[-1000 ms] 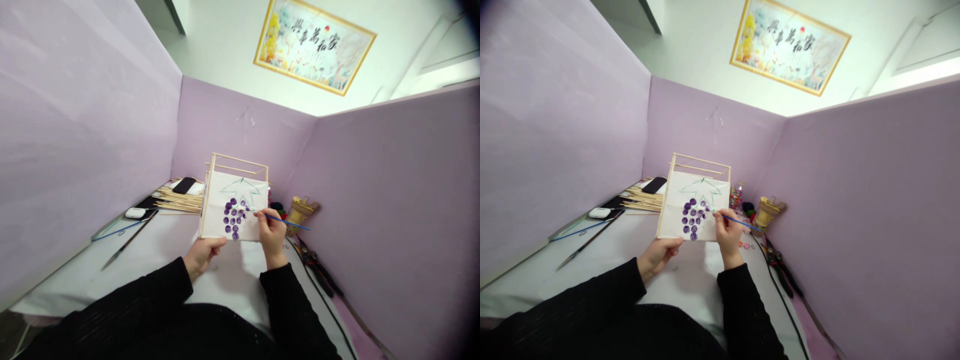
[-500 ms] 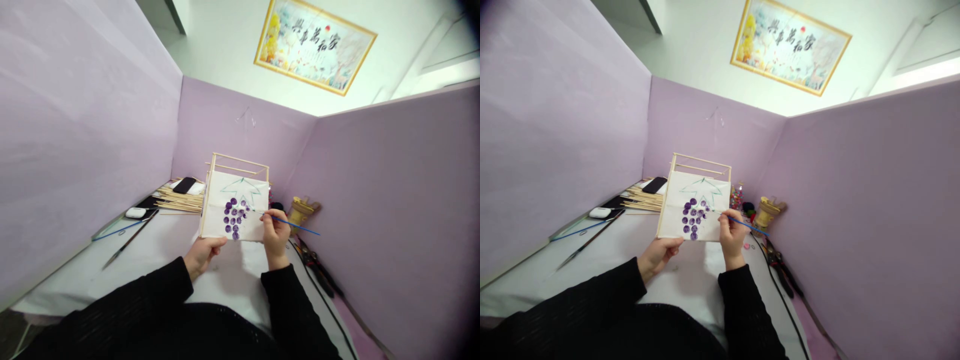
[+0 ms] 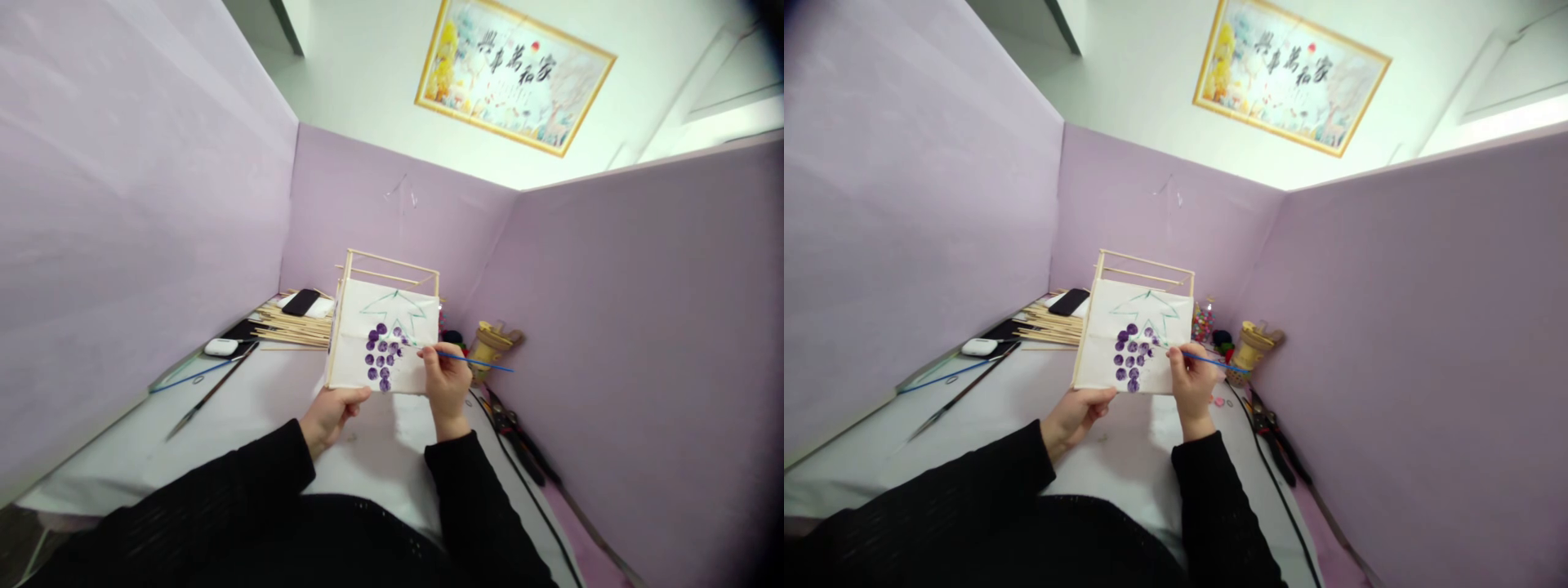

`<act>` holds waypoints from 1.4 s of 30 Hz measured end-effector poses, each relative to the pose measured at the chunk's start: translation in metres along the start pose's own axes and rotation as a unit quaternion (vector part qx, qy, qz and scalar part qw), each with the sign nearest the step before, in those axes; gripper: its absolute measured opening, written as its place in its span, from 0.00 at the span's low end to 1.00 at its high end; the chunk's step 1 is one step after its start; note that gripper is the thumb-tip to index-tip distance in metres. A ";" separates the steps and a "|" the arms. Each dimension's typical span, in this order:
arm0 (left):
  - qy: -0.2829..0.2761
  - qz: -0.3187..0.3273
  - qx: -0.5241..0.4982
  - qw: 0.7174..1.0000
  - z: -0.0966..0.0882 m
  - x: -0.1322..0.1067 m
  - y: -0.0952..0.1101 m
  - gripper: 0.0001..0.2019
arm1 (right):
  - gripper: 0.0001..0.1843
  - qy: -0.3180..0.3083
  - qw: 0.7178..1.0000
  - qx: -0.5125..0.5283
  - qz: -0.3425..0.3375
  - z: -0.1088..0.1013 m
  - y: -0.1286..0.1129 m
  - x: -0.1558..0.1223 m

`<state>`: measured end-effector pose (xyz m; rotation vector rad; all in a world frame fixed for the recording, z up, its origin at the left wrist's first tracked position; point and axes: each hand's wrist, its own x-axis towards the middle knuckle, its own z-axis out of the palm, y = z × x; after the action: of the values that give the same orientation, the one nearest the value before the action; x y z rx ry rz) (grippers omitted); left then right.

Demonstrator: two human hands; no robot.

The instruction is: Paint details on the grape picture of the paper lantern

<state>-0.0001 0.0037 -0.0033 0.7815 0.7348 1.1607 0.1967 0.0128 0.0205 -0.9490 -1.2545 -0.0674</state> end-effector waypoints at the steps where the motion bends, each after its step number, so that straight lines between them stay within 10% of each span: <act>1: 0.001 0.000 -0.001 1.000 0.000 0.000 0.000 0.14 | 0.09 0.000 1.000 -0.001 0.000 0.000 0.000 0.000; 42: -0.003 0.003 0.001 1.000 0.000 0.000 0.000 0.12 | 0.12 -0.007 0.995 -0.084 -0.050 0.002 -0.012 0.001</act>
<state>-0.0002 0.0034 -0.0037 0.7893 0.7301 1.1631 0.1898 0.0072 0.0281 -1.0320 -1.3240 -0.2476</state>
